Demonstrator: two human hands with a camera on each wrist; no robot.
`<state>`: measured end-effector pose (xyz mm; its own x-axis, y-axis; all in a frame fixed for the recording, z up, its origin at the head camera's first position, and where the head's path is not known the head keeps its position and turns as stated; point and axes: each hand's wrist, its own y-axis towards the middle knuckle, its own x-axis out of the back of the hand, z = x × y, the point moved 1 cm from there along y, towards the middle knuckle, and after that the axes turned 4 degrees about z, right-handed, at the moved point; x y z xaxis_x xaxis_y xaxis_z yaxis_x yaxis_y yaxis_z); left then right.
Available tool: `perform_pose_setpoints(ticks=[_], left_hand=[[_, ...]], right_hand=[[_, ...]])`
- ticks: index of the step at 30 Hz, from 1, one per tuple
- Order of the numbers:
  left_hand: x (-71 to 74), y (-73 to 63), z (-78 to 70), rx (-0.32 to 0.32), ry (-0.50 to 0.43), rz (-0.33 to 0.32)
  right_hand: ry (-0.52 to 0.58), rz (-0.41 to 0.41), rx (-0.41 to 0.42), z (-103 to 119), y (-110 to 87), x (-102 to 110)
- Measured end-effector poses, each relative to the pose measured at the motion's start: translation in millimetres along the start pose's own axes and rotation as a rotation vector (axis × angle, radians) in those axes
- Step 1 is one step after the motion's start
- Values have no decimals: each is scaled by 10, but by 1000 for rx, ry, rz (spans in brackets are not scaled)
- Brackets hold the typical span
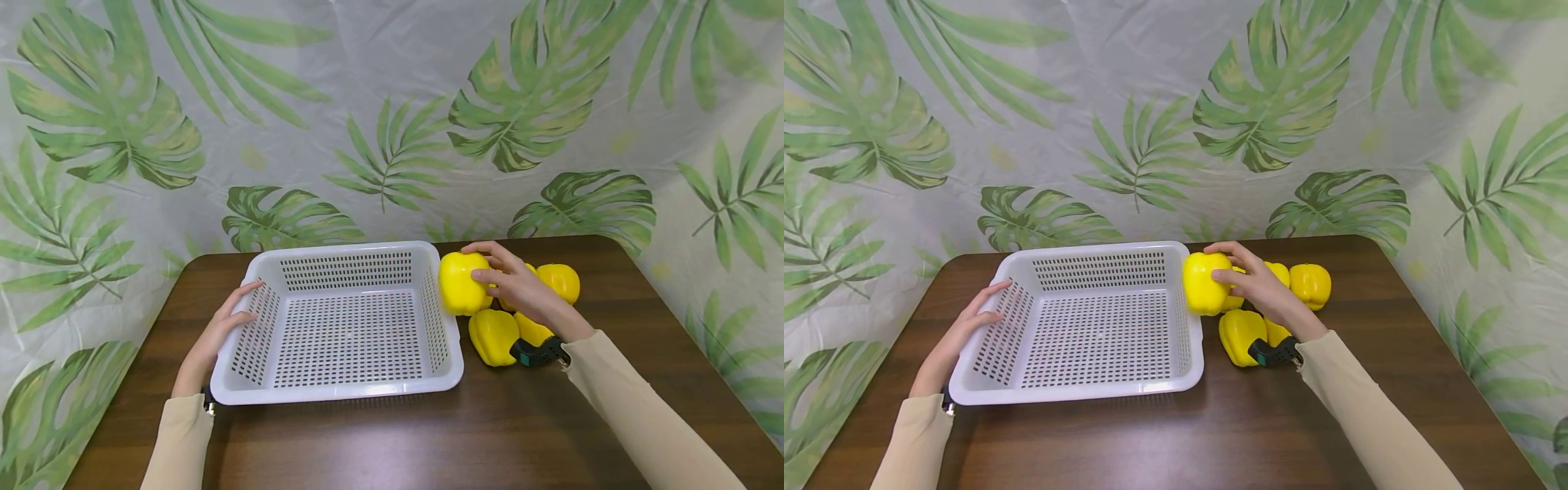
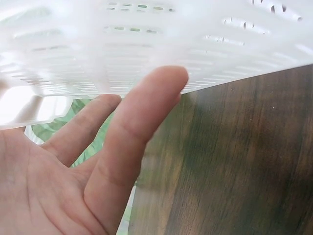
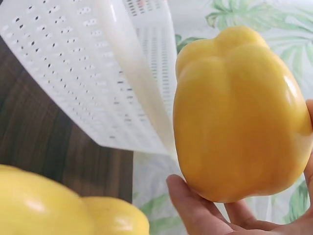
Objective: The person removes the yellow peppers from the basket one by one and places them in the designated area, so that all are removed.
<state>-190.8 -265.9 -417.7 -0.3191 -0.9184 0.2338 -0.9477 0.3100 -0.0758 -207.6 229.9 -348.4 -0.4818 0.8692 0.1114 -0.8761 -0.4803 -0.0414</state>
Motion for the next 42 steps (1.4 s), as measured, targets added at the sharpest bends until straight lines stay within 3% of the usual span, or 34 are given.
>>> perform_pose_setpoints(ticks=[25,42], left_hand=[[4,7,8,-14,20,-2],[11,27,-3,-21,2,12]], right_hand=[[-33,-73,-24,-167,-373,319],[34,-89,112,-327,-681,629]])
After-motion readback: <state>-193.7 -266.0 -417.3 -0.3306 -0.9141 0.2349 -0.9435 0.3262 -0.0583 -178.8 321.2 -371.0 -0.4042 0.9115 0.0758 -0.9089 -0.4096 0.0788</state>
